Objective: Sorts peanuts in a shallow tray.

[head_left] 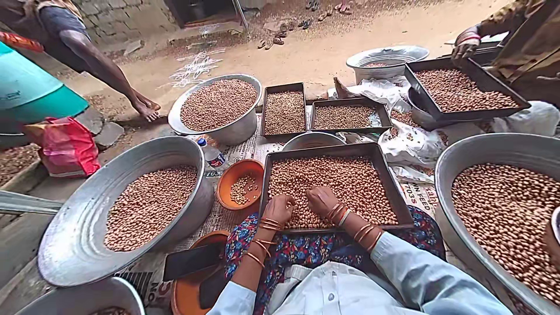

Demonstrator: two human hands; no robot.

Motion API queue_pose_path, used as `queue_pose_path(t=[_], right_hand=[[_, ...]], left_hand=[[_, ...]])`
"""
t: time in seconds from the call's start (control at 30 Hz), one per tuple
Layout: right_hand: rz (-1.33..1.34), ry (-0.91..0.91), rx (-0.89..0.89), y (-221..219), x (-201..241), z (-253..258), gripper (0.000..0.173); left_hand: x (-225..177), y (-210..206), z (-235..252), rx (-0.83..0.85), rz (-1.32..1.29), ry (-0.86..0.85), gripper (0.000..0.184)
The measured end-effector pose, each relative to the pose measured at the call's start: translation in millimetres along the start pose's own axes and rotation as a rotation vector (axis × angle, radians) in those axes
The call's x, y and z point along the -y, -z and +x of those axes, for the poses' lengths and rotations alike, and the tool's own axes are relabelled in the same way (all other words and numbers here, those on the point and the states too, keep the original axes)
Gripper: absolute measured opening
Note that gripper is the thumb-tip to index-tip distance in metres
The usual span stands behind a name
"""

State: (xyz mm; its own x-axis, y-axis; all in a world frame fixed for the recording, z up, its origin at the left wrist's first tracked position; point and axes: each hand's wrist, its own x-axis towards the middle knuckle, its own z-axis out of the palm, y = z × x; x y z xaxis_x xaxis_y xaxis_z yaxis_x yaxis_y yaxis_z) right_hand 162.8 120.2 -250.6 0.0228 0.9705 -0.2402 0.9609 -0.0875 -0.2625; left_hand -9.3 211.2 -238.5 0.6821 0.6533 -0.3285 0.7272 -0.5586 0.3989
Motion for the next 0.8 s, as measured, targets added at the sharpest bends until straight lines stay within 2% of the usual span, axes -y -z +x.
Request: queue_pose_path(t=[0.07,0.13,0.2,0.27,0.43,0.53,0.63,0.73,0.8], right_hand=[[0.006,0.001,-0.006,-1,0,-1,0.03],[-0.002,-0.004,0.003,-3,-1,-2,0.032],[-0.006,0.003,0.016,-2,-3,-3,0.033],[0.0,0.009,0.013,0,-3,-3,0.031],[0.072,-0.009,0.037,3,-2,-8,0.024],[0.083,-0.001,0.051,3,-2,-11,0.022],[0.13,0.022,0.063,4,-7,-13,0.028],[0.4,-0.013,-0.024,21,-28,-22,0.034],[0.718,-0.085,-0.198,32,-51,-34,0.029]], left_hand=[[13,29,-5,-0.215,0.005,0.06,0.027],[26,54,-10,-0.501,0.079,0.129,0.029],[31,70,-15,-0.634,0.104,0.182,0.038],[21,73,-23,-0.555,0.081,0.207,0.037],[6,47,-22,-0.07,0.088,0.35,0.041],[-4,30,-17,0.031,0.173,0.455,0.044],[-20,15,-11,0.114,0.248,0.521,0.051],[-39,-2,-5,0.171,0.186,0.453,0.07],[-50,-8,-4,0.166,-0.041,0.279,0.072]])
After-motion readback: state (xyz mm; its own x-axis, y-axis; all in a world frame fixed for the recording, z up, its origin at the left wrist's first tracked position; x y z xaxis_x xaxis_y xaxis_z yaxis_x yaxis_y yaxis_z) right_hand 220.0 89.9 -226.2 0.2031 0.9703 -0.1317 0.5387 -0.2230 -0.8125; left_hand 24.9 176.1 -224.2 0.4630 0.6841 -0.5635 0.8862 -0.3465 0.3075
